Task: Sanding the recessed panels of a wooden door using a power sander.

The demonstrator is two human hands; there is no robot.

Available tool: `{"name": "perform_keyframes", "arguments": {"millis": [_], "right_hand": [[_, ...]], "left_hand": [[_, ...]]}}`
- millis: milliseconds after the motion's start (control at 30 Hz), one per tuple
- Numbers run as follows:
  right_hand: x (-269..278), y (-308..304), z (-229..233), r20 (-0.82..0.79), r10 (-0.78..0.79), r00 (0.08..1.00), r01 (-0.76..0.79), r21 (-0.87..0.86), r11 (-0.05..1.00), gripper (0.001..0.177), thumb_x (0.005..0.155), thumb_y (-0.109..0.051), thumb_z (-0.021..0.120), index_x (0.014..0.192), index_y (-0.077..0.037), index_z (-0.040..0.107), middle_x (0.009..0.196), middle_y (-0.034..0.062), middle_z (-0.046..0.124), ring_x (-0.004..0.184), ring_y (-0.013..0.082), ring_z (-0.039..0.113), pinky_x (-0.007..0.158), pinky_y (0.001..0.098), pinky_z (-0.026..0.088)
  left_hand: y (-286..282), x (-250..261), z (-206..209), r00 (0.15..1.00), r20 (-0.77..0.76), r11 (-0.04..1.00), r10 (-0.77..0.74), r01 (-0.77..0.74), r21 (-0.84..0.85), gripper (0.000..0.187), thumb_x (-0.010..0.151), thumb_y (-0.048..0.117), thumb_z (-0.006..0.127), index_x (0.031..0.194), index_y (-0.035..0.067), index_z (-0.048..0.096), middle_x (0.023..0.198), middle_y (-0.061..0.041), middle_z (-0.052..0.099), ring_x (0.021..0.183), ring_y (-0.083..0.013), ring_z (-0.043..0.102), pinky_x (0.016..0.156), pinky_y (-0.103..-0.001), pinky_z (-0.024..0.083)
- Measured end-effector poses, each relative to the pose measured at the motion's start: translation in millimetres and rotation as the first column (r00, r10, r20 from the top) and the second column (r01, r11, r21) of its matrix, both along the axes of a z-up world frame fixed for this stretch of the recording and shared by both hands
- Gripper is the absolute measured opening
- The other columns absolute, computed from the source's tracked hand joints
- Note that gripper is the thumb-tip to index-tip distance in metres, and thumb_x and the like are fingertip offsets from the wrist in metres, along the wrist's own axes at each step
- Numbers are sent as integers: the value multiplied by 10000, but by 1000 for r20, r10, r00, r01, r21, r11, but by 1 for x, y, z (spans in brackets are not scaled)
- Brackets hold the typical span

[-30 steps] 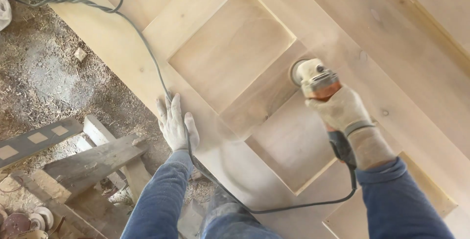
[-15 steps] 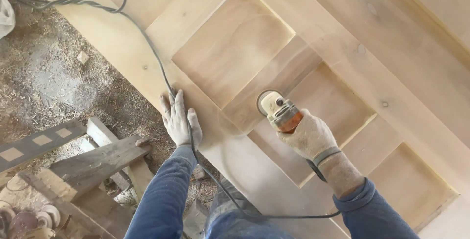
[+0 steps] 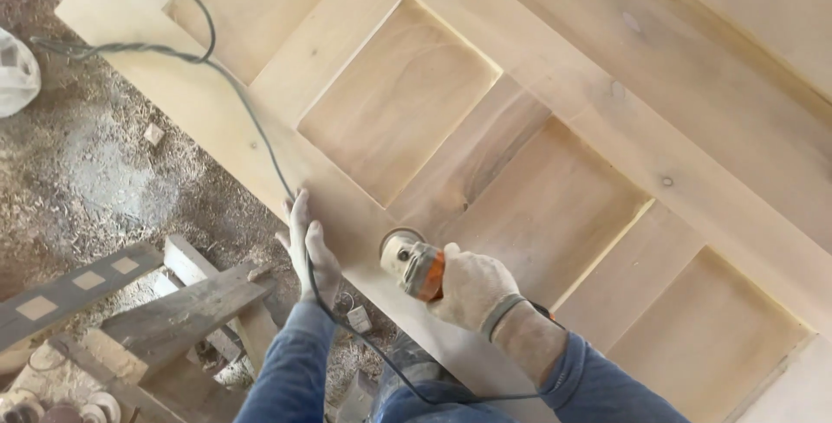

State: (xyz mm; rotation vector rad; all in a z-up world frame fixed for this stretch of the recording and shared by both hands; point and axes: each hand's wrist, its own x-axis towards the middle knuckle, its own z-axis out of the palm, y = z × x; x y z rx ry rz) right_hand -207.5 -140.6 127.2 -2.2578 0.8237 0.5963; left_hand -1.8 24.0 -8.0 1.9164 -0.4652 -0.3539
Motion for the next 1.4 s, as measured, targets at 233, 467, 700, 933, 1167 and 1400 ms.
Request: {"name": "perform_keyframes", "arguments": {"millis": [233, 467, 700, 933, 1167, 1400], "right_hand": [[8, -48, -3, -12, -23, 1000, 23, -19, 1000, 578, 733, -414, 809, 1051, -5, 553, 869, 182, 723, 849, 328, 754, 802, 422, 612], [-15, -139, -9, -4, -217, 976, 214, -135, 967, 620, 698, -481, 841, 1054, -20, 630, 920, 187, 745, 889, 340, 742, 862, 419, 585], [-32, -217, -10, 70, -469, 880, 474, -105, 874, 541, 719, -460, 824, 1104, -85, 759, 958, 207, 768, 916, 359, 739, 858, 431, 575], [-35, -273, -56, 158, -560, 813, 579, -121, 806, 575, 738, -496, 842, 1114, -71, 751, 1033, 194, 747, 1008, 349, 700, 864, 422, 546], [9, -208, -21, 88, -492, 866, 499, -102, 861, 560, 712, -477, 819, 1043, -31, 752, 961, 220, 761, 929, 369, 741, 843, 434, 583], [29, -134, -10, 185, -291, 939, 315, -121, 941, 502, 707, -457, 796, 970, -36, 730, 944, 235, 733, 929, 409, 713, 834, 481, 572]], "left_hand": [[-9, -67, 13, 955, 249, 940, -159, 70, 334, 595, 992, 227, 345, 1571, 100, 396, 1670, -136, 339, 1594, -369, 201, 1280, -554, -39], [-55, -111, 30, 769, 204, 638, -606, 316, 702, 741, 903, 301, 496, 1567, 62, 268, 1688, -187, 126, 1559, -388, 42, 1231, -570, -26], [-60, -114, 26, 775, 203, 625, -598, 294, 723, 758, 879, 305, 522, 1563, 78, 285, 1691, -171, 122, 1554, -398, 33, 1233, -576, -9], [-61, -116, 33, 786, 195, 626, -587, 287, 725, 764, 852, 296, 535, 1547, 91, 292, 1681, -155, 134, 1556, -371, 36, 1231, -573, -10], [-50, -115, 19, 796, 244, 704, -553, 291, 648, 733, 915, 333, 448, 1574, 51, 292, 1703, -164, 165, 1578, -367, 71, 1257, -553, 3], [-36, -113, 16, 917, 312, 957, -249, 185, 222, 786, 1044, 589, 207, 1588, 33, 321, 1683, -226, 314, 1606, -425, 164, 1302, -584, 28]]}}
